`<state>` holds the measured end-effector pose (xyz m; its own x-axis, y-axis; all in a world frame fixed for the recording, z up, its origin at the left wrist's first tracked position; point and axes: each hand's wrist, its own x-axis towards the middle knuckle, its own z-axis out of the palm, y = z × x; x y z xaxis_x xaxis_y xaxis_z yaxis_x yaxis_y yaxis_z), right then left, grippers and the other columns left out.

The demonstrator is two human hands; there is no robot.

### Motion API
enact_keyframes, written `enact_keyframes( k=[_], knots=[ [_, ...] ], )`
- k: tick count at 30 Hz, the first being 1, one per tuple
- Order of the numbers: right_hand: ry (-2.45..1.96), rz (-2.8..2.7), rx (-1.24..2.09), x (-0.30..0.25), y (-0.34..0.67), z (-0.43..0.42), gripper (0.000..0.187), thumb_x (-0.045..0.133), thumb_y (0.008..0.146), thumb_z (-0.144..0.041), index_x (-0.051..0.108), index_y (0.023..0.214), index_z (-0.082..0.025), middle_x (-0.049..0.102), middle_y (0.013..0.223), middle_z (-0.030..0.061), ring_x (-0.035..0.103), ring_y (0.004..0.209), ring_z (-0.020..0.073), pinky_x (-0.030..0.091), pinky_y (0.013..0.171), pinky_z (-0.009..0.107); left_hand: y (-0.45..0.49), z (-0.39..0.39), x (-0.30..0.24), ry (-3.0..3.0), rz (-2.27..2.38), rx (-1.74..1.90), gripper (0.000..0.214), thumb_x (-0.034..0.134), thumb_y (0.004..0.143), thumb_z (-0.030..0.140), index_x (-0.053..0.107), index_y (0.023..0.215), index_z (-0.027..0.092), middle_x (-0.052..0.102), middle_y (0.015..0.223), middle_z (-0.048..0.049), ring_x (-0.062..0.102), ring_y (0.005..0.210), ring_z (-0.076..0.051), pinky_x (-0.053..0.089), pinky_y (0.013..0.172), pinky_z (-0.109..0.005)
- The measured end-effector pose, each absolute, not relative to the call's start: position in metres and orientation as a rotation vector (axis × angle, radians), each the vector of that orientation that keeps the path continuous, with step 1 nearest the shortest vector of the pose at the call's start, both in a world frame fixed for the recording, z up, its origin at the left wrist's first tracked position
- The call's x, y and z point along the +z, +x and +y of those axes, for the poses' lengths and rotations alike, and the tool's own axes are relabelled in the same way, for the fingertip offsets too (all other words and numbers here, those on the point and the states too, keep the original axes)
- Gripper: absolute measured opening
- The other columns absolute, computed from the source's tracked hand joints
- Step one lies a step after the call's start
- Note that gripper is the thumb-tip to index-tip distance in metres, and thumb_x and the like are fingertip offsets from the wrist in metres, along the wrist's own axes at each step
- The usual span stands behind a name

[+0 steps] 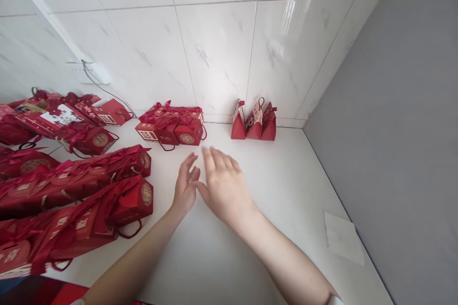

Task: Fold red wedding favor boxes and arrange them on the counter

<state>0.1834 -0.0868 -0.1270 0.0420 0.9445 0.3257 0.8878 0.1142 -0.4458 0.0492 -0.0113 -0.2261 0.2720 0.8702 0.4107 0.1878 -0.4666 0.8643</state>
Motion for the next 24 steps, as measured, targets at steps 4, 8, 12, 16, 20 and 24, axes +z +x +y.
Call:
enact_keyframes(
  k=[4,8,12,16,20,24],
  knots=[
    [-2.284,-1.937,0.275,-0.14,0.216,-0.101,0.024,0.052,0.087,-0.009,0.064,0.106,-0.017,0.072,0.085,0.015,0.07,0.075,0.0307,0.045,0.06,0.036,0.031,-0.071,-0.192,2.158,0.593,1.15,0.036,0.051,0.091,0.016,0.055,0.126,0.023,0.058,0.13,-0.0134,0.054,0.125,-0.024,0.049,0.104,-0.044],
    [-2.23,-2.225,0.423,-0.132,0.238,-0.149,0.03,0.046,0.076,0.002,0.059,0.07,-0.025,0.068,0.067,0.0066,0.063,0.056,0.0219,0.028,0.049,0.031,-0.004,-0.108,-0.179,2.477,0.28,1.212,0.041,0.052,0.079,0.004,0.059,0.118,0.014,0.067,0.109,-0.0141,0.065,0.103,-0.022,0.058,0.084,-0.034],
    [-2.08,-2.295,0.689,-0.137,0.238,-0.193,0.039,0.043,0.069,0.003,0.064,0.076,-0.029,0.071,0.072,0.0059,0.065,0.059,0.0214,0.031,0.05,0.032,-0.037,-0.12,-0.188,2.586,0.552,1.341,0.043,0.054,0.075,0.003,0.063,0.114,0.017,0.068,0.101,-0.0112,0.066,0.096,-0.022,0.057,0.079,-0.035],
    [-2.033,-2.177,0.858,-0.139,0.232,-0.207,0.034,0.045,0.079,-0.01,0.068,0.088,-0.034,0.073,0.079,0.0075,0.067,0.062,0.0243,0.038,0.052,0.034,-0.063,-0.117,-0.211,2.629,0.996,1.556,0.053,0.066,0.071,0.006,0.062,0.121,0.025,0.064,0.107,-0.0106,0.063,0.097,-0.025,0.056,0.082,-0.04],
    [-1.804,-2.03,0.879,-0.117,0.253,-0.197,0.033,0.056,0.089,-0.039,0.063,0.122,-0.04,0.07,0.113,0.0124,0.069,0.094,0.0267,0.05,0.07,0.037,-0.085,-0.108,-0.232,2.511,1.531,1.857,0.095,0.083,0.056,0.018,0.044,0.141,0.032,0.046,0.134,-0.0134,0.049,0.122,-0.036,0.044,0.104,-0.059],
    [-1.554,-1.946,0.936,-0.121,0.277,-0.149,0.035,0.051,0.093,-0.043,0.061,0.126,-0.036,0.064,0.127,0.0085,0.065,0.11,0.0224,0.052,0.087,0.038,-0.109,-0.097,-0.244,2.268,2.002,1.894,0.111,0.078,0.061,0.035,0.017,0.153,0.032,0.016,0.157,-0.0098,0.015,0.145,-0.041,0.015,0.12,-0.062]
  ],
)
